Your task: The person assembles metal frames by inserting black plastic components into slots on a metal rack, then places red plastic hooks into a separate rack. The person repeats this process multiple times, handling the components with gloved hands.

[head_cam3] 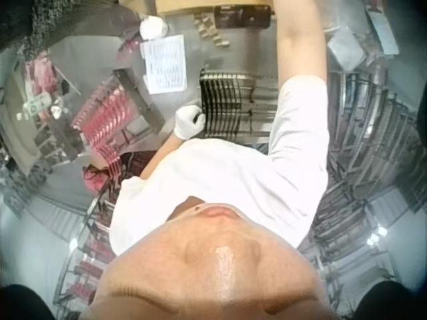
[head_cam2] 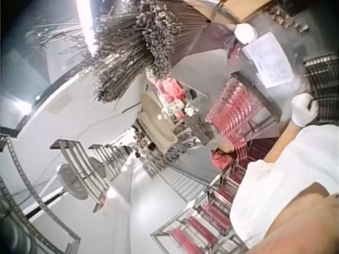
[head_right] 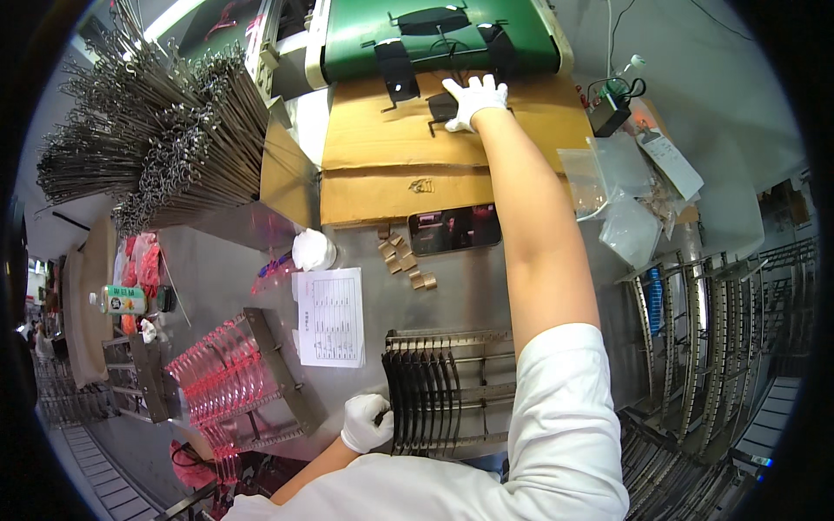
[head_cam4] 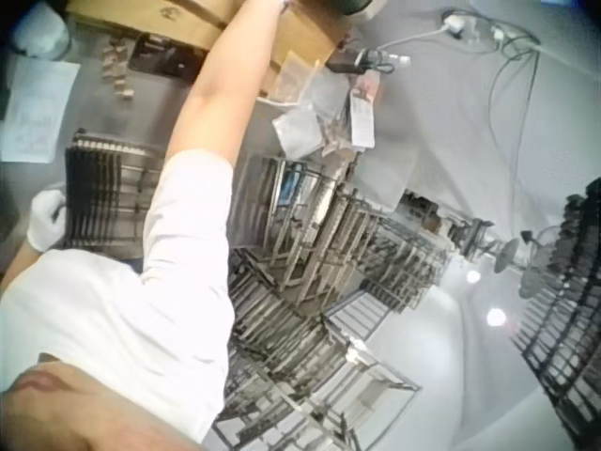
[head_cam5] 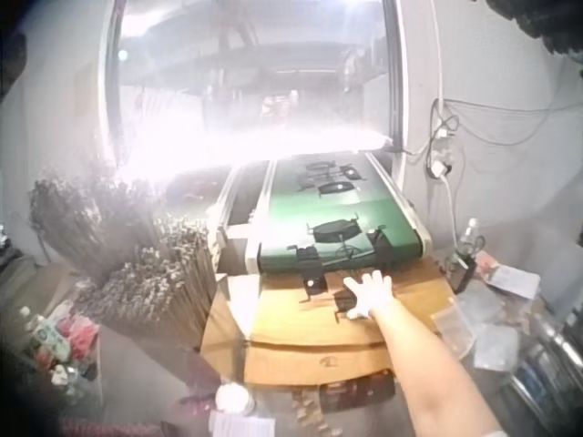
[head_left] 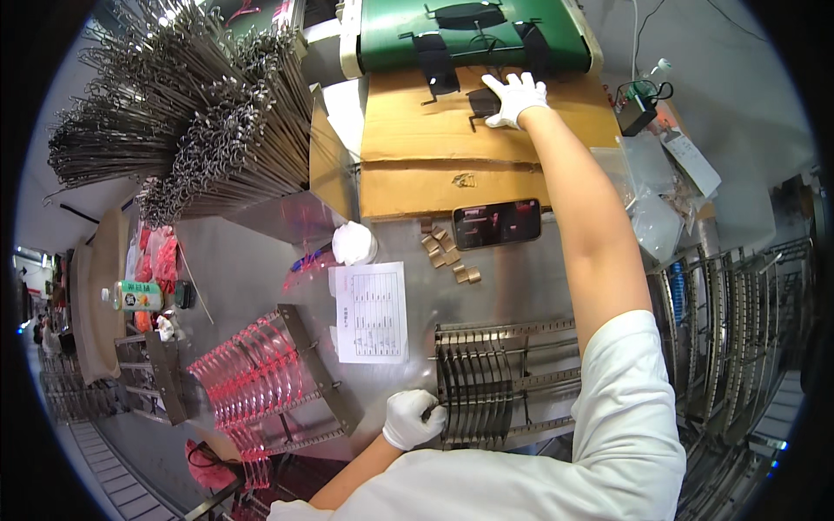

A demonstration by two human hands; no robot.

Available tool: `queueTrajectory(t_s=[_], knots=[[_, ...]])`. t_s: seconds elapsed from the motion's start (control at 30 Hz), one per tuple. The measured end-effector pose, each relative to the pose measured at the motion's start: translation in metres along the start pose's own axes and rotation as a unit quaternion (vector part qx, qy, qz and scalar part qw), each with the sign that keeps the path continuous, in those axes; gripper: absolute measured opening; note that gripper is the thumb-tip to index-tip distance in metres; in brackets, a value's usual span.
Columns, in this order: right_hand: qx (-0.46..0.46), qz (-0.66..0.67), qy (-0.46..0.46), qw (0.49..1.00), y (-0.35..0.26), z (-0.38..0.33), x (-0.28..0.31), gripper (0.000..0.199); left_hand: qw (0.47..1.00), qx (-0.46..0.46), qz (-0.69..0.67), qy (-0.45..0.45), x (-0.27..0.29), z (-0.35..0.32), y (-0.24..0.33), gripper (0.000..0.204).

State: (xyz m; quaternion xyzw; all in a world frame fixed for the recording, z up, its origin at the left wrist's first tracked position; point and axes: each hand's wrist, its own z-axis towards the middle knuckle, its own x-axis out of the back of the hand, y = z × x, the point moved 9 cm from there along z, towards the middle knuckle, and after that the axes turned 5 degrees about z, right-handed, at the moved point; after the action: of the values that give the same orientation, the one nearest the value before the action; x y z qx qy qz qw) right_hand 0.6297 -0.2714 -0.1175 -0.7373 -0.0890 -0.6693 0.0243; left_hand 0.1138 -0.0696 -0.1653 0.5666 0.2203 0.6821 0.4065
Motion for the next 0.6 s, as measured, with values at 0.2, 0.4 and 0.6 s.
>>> queueTrajectory(t_s=[0.2,0.4,0.6], knots=[[0.116,0.107,0.048,0.986,-0.016,-0.036,0.021,0.077,0.999,0.030,-0.025,0.038,0.005,-0.008,-0.006,0.018],[0.215,0.233,0.184,0.930,0.000,-0.205,0.087,0.071,0.994,0.008,-0.015,0.104,0.011,-0.017,-0.004,0.024],[0.211,0.203,0.284,0.913,-0.002,-0.382,0.153,0.077,0.987,0.069,0.006,0.142,0.019,-0.027,-0.008,0.023]])
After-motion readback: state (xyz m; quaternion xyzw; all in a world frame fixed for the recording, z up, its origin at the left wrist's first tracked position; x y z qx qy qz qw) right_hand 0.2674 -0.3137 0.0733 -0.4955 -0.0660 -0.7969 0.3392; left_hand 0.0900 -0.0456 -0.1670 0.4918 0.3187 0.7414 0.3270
